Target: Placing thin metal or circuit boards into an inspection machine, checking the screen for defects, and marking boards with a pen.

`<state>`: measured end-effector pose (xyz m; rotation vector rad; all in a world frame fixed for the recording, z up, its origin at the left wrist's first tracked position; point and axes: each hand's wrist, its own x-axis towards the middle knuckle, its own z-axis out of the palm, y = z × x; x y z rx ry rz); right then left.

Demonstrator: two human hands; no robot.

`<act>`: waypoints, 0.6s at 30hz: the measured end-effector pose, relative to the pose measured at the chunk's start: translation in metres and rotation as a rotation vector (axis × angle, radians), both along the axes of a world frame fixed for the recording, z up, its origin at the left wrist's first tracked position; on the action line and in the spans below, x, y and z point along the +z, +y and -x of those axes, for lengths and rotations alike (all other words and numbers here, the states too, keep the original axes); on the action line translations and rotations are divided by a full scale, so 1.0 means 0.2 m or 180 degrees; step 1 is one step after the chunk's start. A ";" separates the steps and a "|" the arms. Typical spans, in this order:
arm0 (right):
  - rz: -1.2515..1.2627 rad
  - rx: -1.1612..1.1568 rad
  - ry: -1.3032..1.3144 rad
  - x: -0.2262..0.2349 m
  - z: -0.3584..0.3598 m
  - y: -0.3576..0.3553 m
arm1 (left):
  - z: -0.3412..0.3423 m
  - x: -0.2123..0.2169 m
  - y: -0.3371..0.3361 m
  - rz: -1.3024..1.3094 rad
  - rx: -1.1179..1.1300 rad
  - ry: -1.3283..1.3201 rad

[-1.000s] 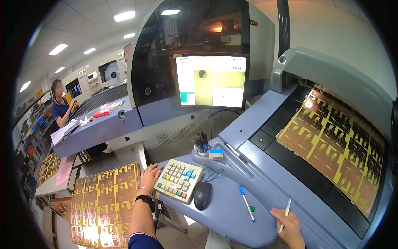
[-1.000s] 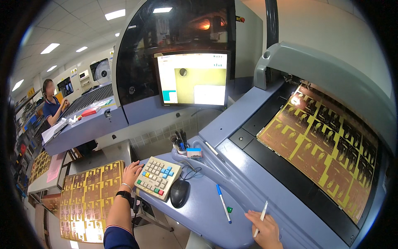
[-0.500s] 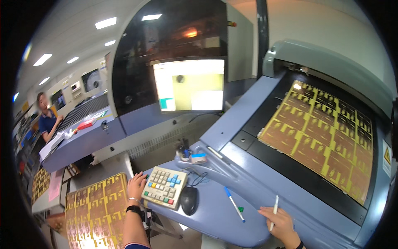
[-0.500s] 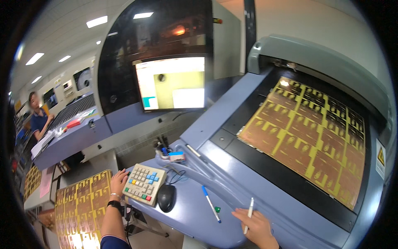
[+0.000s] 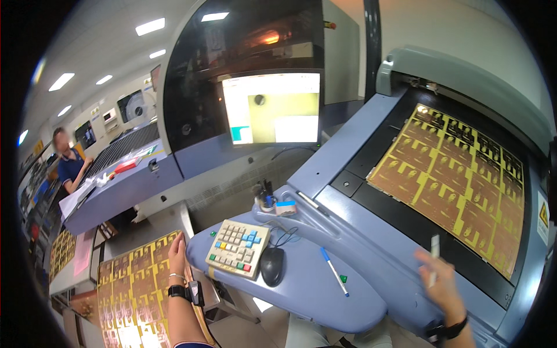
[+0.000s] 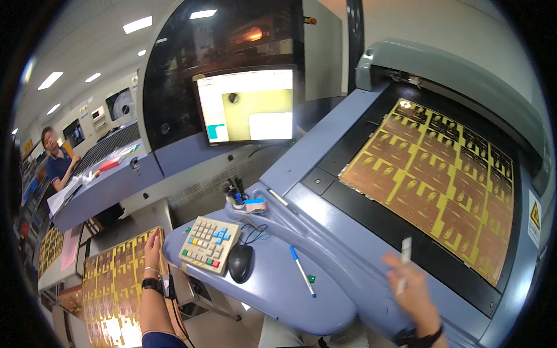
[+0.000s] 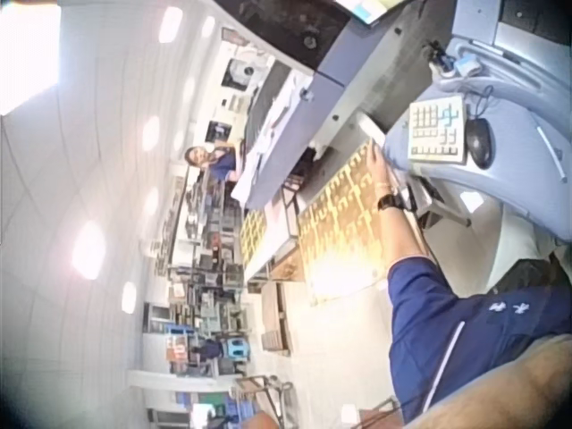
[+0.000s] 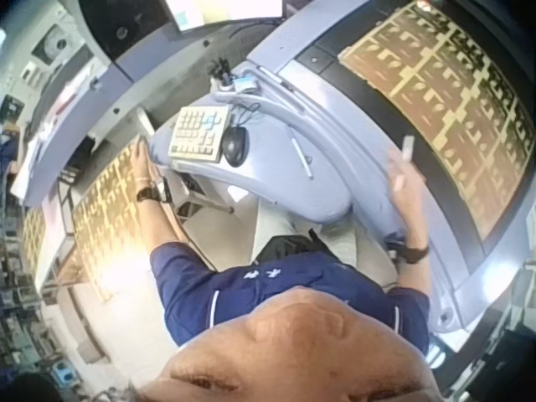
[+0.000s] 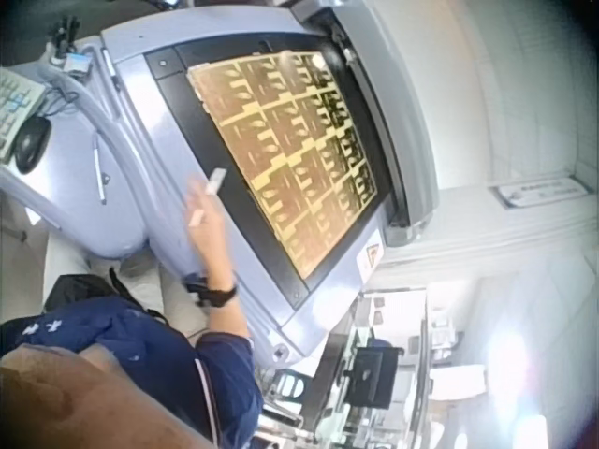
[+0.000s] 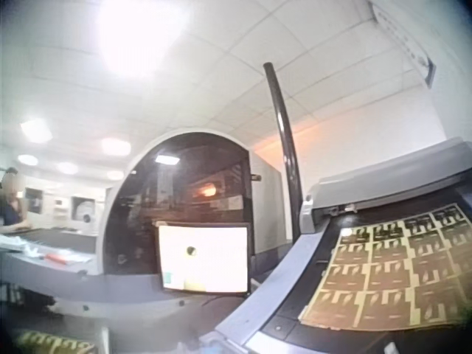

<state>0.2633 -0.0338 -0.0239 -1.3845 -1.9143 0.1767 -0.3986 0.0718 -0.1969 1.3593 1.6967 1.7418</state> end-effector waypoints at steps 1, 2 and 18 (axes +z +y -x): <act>-0.0084 -0.0273 -0.0293 0.08 -0.07 0.00 | 0.04 0.02 -0.13 0.0155 0.0083 0.0314; -0.0011 -0.0444 -0.0404 0.14 -0.15 0.02 | 0.07 0.02 -0.27 0.0179 0.0144 0.0300; 0.0082 -0.0999 -0.2483 -0.03 -1.02 0.34 | -0.33 -0.25 -1.71 0.2872 0.2003 0.2048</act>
